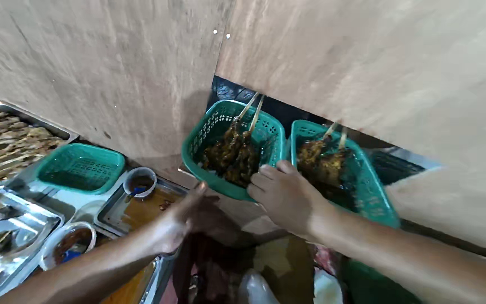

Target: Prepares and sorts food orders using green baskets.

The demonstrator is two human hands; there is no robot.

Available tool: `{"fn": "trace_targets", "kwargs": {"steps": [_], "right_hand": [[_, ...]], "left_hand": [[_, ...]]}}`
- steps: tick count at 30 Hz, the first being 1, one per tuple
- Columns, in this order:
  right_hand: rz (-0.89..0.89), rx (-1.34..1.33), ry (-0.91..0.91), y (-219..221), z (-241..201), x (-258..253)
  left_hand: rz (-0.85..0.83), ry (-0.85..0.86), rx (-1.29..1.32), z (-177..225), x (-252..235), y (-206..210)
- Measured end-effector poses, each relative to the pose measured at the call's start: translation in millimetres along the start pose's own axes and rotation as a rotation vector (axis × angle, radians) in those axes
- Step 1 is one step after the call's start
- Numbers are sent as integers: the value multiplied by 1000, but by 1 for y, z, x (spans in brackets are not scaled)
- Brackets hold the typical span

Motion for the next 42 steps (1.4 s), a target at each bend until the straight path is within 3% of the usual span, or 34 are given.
{"fn": "trace_targets", "kwargs": {"steps": [3,7,10,12,14,17,22,27,37,42], "right_hand": [[116,-40,-10,-3,-41,1],[-123,-247,108,-34,-92,12],[151,-274,179,-60,-109,37],[226,-202,247,-72,-109,51],[184,-126,306,-72,-111,56],[112,-46,241,-53,-121,58],[-291,-100,248,-29,-140,82],[-315,-512,164,-29,-150,135],[-263,-564,560,-57,-136,234],[-203,-642,643,-54,-148,270]], "left_hand": [[230,-11,226,-2,20,23],[406,51,346,-23,70,31],[474,116,319,-56,126,27],[482,119,302,-80,172,24],[493,103,273,-103,219,23],[494,123,230,-129,278,29],[429,185,213,-173,335,34],[297,149,191,-207,348,18],[194,6,210,-216,321,22],[116,-34,189,-220,297,28]]}}
Point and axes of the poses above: each hand's wrist, its own x-axis away from the middle knuckle, its own y-axis out of the palm, z = x × y, the point moved 3 cm from there along -x, towards the middle knuckle, and after that the axes turned 5 degrees about -x, right-handed, at the moved point
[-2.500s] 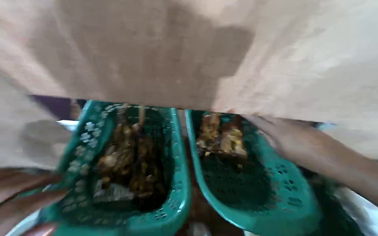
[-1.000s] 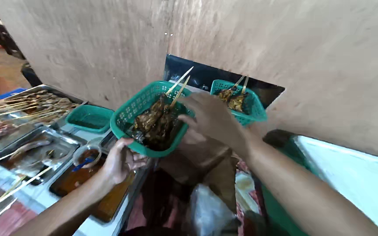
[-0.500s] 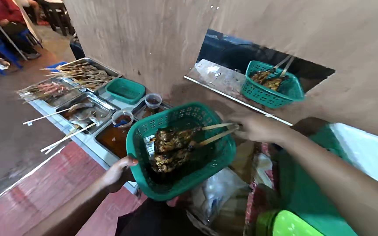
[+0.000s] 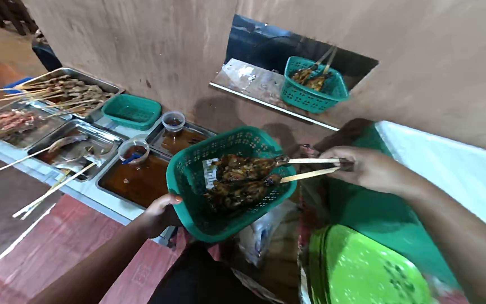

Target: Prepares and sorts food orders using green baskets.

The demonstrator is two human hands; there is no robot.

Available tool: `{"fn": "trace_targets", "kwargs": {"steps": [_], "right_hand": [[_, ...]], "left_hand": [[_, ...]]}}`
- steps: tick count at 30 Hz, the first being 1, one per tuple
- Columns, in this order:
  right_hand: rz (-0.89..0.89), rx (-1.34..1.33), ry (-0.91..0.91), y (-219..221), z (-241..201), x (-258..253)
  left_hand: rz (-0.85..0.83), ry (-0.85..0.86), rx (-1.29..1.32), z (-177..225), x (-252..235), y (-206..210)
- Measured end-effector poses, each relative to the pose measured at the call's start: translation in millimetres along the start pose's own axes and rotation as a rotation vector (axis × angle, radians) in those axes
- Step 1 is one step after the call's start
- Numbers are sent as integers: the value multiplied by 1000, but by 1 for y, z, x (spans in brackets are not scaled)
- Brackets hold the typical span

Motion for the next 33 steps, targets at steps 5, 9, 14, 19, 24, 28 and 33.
{"fn": "trace_targets", "kwargs": {"steps": [5,9,14,19,24,28,33], "right_hand": [[29,-62,107,22,19,22],[91,-143,233,40,25,29],[196,-271,308,74,13,34],[340,-329,486,114,-15,67],[529,-406,749,187,-61,129],[728,-414,934,246,-115,194],[974,-299,1131,291,-191,274]], "left_hand": [[-59,-57,-83,-5,-18,-9],[-44,-96,-54,-18,-23,-31],[56,-91,33,-25,-28,-56],[7,-116,-66,5,-37,-66],[-207,-202,-248,12,-62,-43],[-374,-273,-280,-10,-71,-14],[-528,-363,-299,-27,-52,27]]}}
Point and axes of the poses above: each hand's wrist, its own x-axis away from the middle knuckle, its own y-axis out of the palm, z = x × y, the point moved 3 cm from there along -x, towards the middle knuckle, and after that the axes turned 5 degrees about -x, right-handed, at the moved point
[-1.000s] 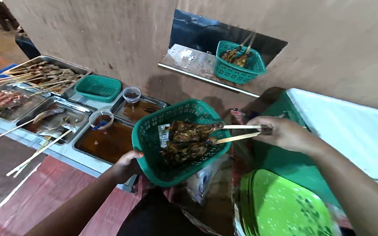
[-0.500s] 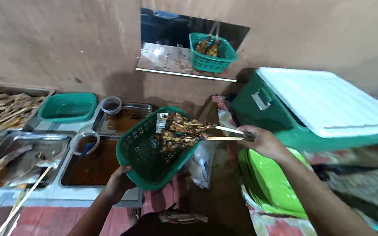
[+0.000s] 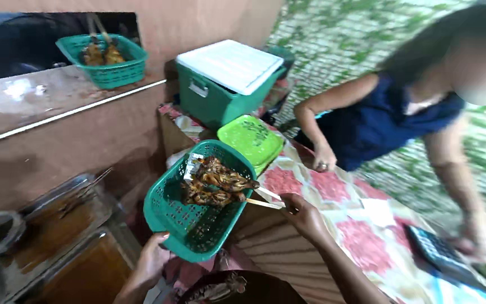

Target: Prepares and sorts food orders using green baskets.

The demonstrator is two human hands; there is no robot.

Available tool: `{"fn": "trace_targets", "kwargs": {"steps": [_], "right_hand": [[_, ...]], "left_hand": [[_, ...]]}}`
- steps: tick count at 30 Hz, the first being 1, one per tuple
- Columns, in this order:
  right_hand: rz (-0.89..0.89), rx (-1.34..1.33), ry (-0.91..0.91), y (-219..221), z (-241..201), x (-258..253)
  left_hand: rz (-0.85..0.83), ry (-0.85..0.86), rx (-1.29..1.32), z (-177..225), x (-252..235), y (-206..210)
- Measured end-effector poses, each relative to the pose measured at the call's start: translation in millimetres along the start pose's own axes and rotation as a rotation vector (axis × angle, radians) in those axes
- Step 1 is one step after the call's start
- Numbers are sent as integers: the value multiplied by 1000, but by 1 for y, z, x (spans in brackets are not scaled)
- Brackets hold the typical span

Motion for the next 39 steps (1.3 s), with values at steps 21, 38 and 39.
{"fn": "trace_targets", "kwargs": {"steps": [21,38,39], "right_hand": [[495,41,501,-150,162,199],[572,156,410,-163,226,202],[570,155,399,-163,228,200]], "left_hand": [[-305,-279,-431,-94,-42,257],[-368,-307,-406,-153,-78,305],[-374,-321,-406,-155,-79,305]]}}
Point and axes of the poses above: each hand's wrist, its own x-axis away from the middle knuckle, its own y-axis out of the palm, z = x × y, the point moved 3 cm from there along -x, towards the middle knuckle, and after that the axes turned 5 degrees about -x, right-handed, at the moved point
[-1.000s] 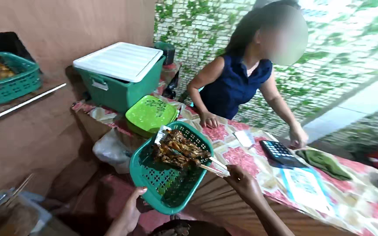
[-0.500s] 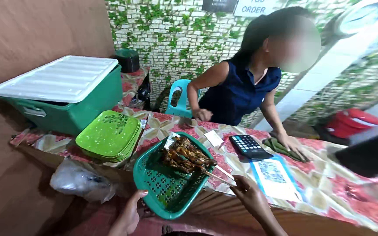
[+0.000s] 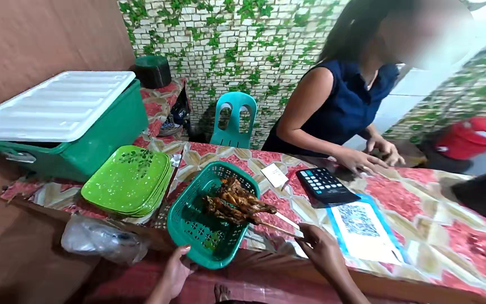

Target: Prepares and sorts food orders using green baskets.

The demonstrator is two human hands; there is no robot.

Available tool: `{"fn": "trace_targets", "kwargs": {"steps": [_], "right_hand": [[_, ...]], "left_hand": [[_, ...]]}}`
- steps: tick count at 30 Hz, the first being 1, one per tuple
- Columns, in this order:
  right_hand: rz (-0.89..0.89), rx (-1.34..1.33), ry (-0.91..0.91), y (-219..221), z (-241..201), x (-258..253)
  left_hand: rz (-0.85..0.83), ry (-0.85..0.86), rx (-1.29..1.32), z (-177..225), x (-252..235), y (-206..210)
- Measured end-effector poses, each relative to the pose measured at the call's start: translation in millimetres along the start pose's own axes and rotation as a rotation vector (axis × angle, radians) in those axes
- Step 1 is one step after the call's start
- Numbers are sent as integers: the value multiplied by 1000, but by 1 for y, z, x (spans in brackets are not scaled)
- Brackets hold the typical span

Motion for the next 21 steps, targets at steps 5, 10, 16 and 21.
{"fn": "trace_targets", "kwargs": {"steps": [5,10,16,21], "right_hand": [[-54,-62,38,6,4,-9],[-122,-194,147,4,3,-26],[-149,-307,14,-15,-57,-68],[-269,-410,-202,8,-140,-95]], "left_hand": [[-33,6,110,-14,-9,-4],[-10,68,131,-17,7,-14],[-32,228,295,-30,53,-61],[324,374,163,-36,131,-112]]}}
Point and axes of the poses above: each hand's wrist, its own x-axis away from the middle knuckle, its own y-axis out of the palm, z = x × y, the point moved 3 cm from there along -x, towards the middle knuckle, and after that the axes turned 5 degrees about -x, right-handed, at the moved point
